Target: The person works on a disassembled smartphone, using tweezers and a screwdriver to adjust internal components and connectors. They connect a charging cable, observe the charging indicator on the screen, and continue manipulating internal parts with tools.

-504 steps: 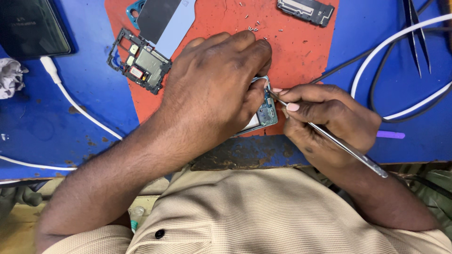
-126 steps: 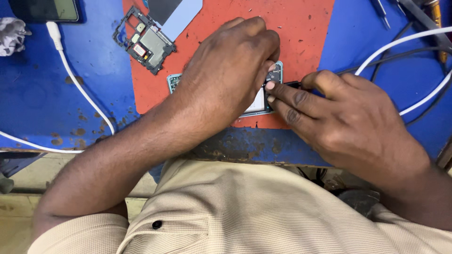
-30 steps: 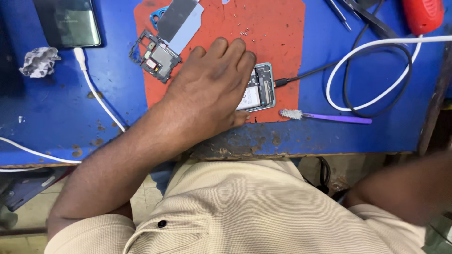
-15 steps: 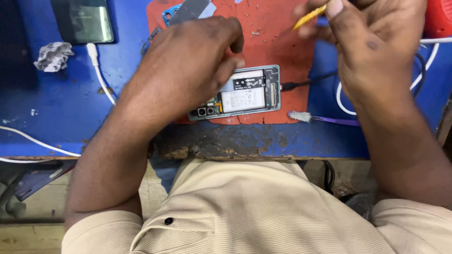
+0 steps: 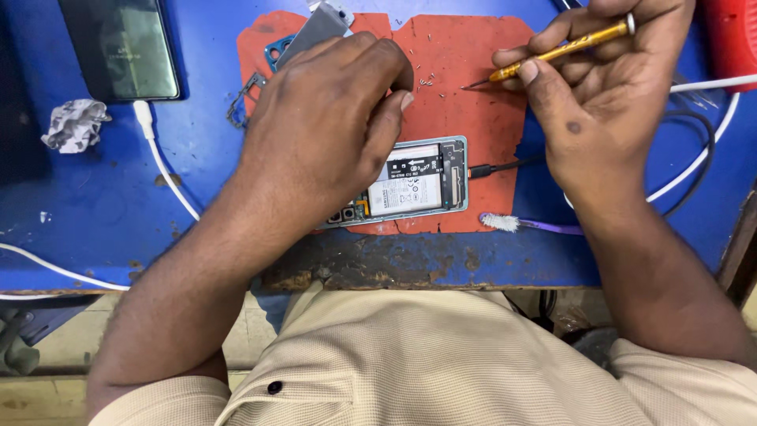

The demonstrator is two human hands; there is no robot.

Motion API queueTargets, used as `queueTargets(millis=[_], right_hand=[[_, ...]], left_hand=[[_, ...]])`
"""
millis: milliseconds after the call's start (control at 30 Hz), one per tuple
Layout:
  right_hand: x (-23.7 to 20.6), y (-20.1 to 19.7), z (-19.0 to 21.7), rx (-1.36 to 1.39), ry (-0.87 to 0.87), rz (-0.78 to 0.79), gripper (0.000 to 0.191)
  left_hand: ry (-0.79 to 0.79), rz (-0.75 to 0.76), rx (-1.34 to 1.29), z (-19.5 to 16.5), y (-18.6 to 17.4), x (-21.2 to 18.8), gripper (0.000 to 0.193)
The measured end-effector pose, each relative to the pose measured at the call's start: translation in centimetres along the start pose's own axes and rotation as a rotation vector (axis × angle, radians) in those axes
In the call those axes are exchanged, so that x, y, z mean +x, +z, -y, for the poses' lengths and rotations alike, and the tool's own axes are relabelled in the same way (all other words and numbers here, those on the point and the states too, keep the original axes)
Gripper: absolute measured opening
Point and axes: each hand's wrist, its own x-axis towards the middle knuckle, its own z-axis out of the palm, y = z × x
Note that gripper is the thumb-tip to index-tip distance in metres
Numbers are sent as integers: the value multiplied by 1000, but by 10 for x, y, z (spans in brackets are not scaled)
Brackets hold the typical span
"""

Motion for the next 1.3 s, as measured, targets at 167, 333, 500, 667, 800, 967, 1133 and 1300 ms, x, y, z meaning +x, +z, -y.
queueTargets(millis=[167,333,500,667,800,967,1133,1300], right_hand=[[-1,3,6,69,-41,-17,45],[-13,2,19,11,-63,7,47],[-22,2,22,-16,-80,38,48],[-23,0,24,-59,-167,90,45],[-25,-1,27,-96,-213,91,42],[-27,-2,30,-126,-236,86,41],[-26,1,30,-157,-292,130,41],[-30,6,33,-313,-336,108,39]], left_hand=[[-37,-25,-90,-3,10,-1,13],[-31,-19,-164,-7,21,1,24],[-133,30,-393,-6,28,0,17],[-111,-38,-424,-7,31,0,16],[-204,-41,-525,-7,31,1,17],[-208,-38,-586,-6,31,0,16],[-198,-53,-579,-6,33,-1,16],[-184,-68,-537,-5,35,-1,15]])
